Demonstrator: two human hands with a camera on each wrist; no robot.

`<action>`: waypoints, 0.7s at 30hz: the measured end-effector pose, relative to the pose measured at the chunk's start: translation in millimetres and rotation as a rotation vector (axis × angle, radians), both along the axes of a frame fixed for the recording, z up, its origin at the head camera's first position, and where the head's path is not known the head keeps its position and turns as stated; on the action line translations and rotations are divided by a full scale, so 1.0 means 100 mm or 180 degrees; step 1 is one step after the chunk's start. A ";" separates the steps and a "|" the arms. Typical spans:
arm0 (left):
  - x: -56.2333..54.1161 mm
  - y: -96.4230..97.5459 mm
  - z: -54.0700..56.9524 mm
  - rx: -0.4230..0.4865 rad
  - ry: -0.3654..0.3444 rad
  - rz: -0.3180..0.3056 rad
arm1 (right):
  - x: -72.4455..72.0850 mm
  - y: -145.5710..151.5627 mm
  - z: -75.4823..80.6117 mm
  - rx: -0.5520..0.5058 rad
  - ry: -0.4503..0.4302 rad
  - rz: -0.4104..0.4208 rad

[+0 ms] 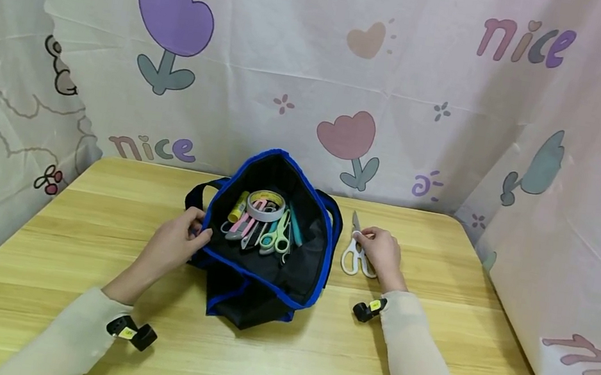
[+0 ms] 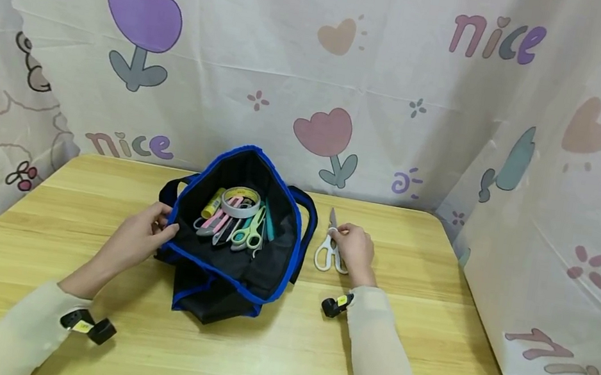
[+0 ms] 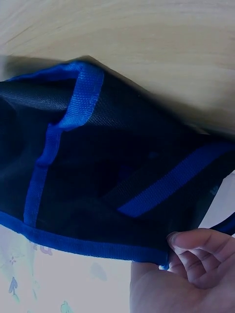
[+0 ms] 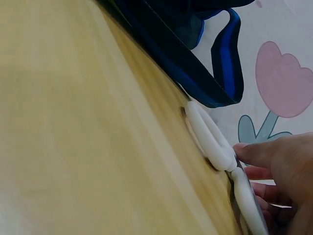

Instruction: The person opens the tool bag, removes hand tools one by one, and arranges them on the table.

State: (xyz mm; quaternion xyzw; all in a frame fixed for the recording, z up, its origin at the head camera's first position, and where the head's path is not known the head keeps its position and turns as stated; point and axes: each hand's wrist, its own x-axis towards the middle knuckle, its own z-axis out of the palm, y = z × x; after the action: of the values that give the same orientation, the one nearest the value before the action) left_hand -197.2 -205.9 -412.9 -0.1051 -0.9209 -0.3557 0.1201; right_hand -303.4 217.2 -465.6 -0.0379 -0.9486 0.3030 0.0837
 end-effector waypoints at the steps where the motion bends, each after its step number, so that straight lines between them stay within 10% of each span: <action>1: 0.00 0.00 0.00 0.0009 -0.0004 0.0000 | 0.00 -0.01 0.00 0.0007 0.0020 0.0003; 21: -0.01 -0.04 0.01 0.0493 -0.0280 -0.0153 | 0.02 0.02 -0.04 -0.0071 0.0205 -0.0154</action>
State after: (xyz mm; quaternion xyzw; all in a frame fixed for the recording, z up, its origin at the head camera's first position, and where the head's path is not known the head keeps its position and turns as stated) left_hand -198.4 -209.6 -411.8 -0.1018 -0.8922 -0.4329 0.0788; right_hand -301.8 219.6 -469.9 -0.0521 -0.9407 0.3125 0.1211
